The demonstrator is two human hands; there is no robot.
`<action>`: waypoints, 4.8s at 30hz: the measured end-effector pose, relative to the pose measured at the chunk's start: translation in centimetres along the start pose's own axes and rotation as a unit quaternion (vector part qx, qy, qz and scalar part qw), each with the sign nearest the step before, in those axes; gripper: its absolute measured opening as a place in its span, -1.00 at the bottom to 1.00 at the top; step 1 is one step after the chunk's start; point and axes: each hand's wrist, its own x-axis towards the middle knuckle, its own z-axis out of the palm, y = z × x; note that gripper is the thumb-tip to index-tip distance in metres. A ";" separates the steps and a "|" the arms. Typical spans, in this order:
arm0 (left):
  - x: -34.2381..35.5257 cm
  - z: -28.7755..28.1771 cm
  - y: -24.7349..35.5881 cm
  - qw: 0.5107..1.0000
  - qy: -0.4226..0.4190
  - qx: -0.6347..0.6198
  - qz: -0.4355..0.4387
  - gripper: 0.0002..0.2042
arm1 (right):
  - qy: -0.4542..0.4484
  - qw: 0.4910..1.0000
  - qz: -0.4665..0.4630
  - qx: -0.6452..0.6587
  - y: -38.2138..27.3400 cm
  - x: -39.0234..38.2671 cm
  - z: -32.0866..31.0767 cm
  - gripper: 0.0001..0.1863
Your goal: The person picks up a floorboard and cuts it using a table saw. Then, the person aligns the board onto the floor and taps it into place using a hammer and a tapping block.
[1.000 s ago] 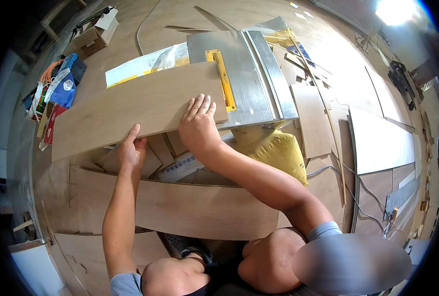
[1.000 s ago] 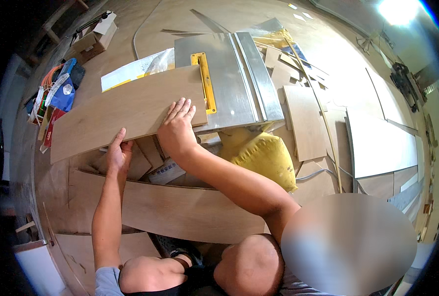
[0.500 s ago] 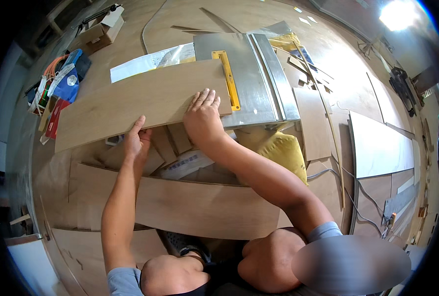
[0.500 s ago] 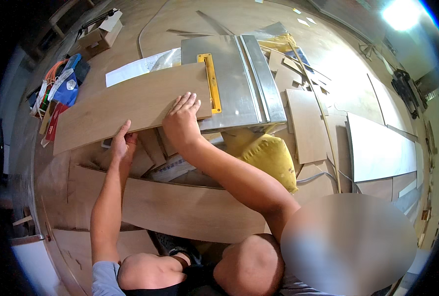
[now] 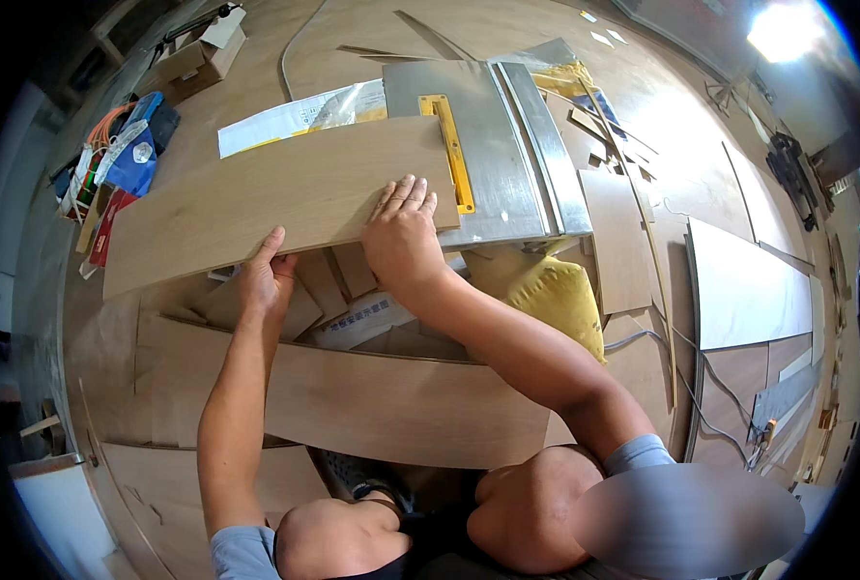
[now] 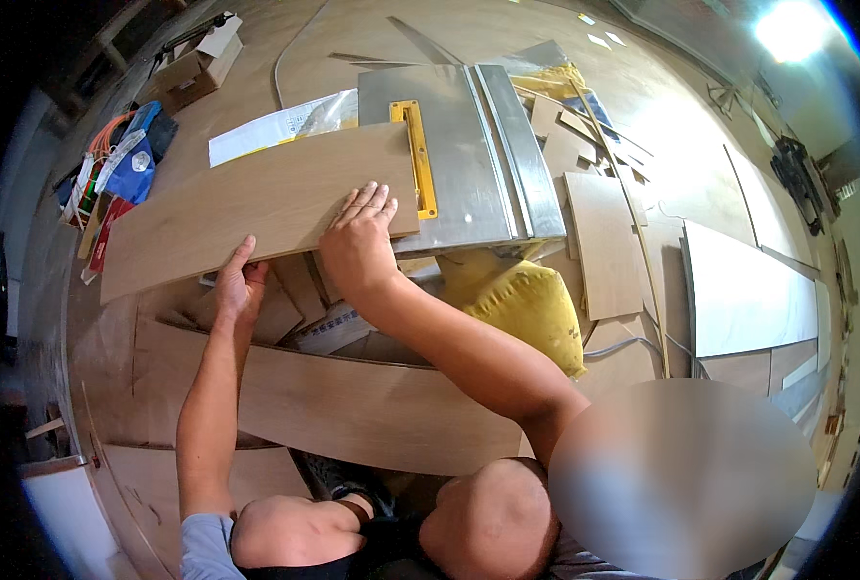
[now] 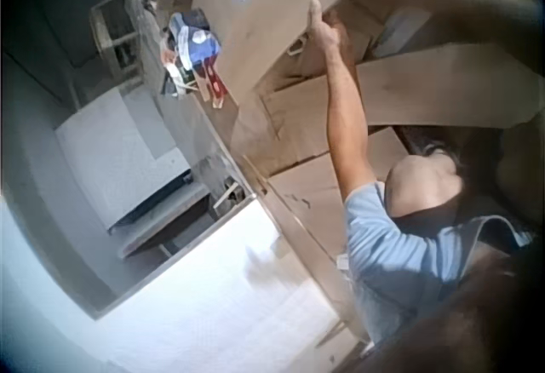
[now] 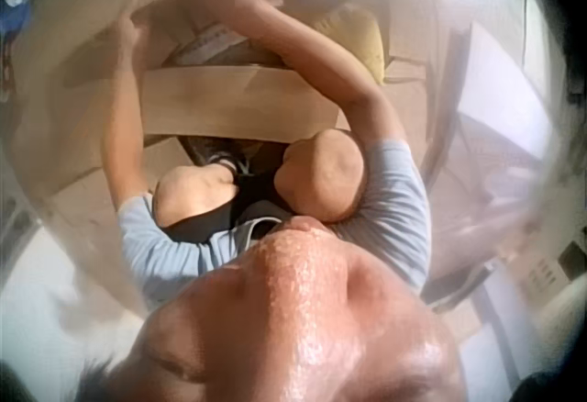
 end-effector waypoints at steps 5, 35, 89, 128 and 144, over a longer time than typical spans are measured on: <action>-1.3 -0.5 0.4 0.997 0.037 0.059 -0.039 -0.65 | -0.004 1.000 -0.008 -0.030 -0.1 -0.9 -0.9 -0.43; -41.0 -45.6 12.3 0.933 0.310 0.132 -0.128 -0.76 | -0.053 0.598 0.612 0.514 17.8 -43.3 1.7 -0.76; 15.6 13.9 3.8 0.997 -0.076 -0.022 -0.016 -0.75 | 0.229 0.145 0.344 0.899 36.3 3.8 18.1 -0.69; 16.8 15.7 -8.9 0.993 -0.008 0.054 -0.105 -0.65 | 0.151 0.210 0.327 0.909 33.6 7.2 21.0 -0.79; 14.6 14.1 -9.3 0.994 -0.025 0.047 -0.096 -0.62 | 0.141 0.247 0.349 0.893 32.6 4.0 19.8 -0.81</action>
